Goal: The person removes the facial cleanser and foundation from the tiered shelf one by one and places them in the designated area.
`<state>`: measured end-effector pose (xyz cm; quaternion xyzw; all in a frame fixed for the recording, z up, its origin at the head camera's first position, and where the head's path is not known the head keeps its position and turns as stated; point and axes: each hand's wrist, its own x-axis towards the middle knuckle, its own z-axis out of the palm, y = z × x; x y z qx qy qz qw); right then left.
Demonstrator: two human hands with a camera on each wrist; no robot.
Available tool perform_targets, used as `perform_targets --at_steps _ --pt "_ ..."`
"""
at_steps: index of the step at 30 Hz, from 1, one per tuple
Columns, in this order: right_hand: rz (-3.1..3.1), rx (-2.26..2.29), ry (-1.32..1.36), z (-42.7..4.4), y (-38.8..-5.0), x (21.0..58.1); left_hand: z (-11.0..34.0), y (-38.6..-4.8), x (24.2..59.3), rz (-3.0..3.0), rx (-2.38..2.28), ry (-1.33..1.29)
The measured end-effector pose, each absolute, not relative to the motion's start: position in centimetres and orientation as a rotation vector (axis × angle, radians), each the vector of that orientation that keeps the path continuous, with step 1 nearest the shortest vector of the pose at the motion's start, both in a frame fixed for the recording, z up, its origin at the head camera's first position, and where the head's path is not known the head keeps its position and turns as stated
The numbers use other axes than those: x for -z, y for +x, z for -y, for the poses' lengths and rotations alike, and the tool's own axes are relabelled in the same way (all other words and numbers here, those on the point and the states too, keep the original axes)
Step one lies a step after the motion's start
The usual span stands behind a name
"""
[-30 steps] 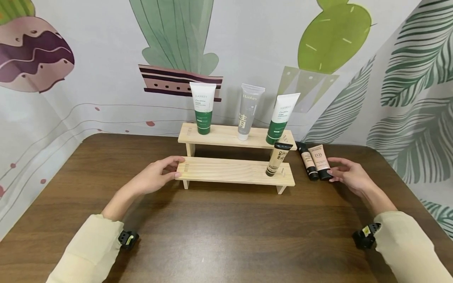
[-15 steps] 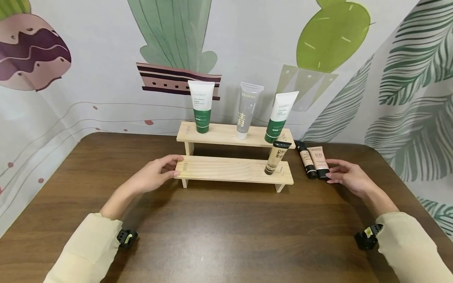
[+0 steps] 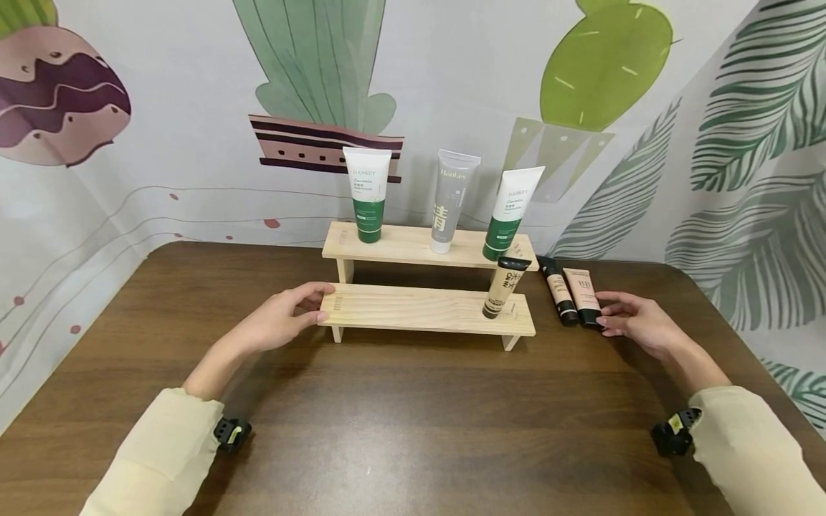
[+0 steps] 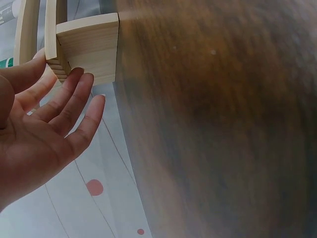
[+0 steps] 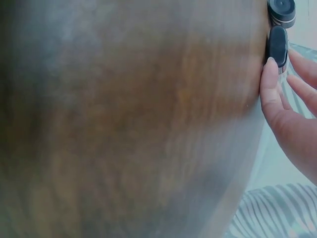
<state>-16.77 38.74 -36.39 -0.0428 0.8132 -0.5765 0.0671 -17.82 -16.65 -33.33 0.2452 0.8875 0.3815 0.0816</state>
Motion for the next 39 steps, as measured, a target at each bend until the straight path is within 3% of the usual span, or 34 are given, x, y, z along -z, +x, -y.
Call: perform_targets --at_steps 15,28,39 --pt "-2.644 1.426 -0.073 -38.4 -16.6 35.7 16.5 -17.8 33.4 -2.666 -1.137 0.730" --pt "-2.767 1.307 -0.256 -38.1 -15.4 33.6 16.4 -17.8 33.2 -2.673 -1.122 0.721" --pt "-2.738 1.329 -0.422 -35.1 -15.0 31.3 16.5 -17.7 33.0 -2.680 -1.117 0.717"
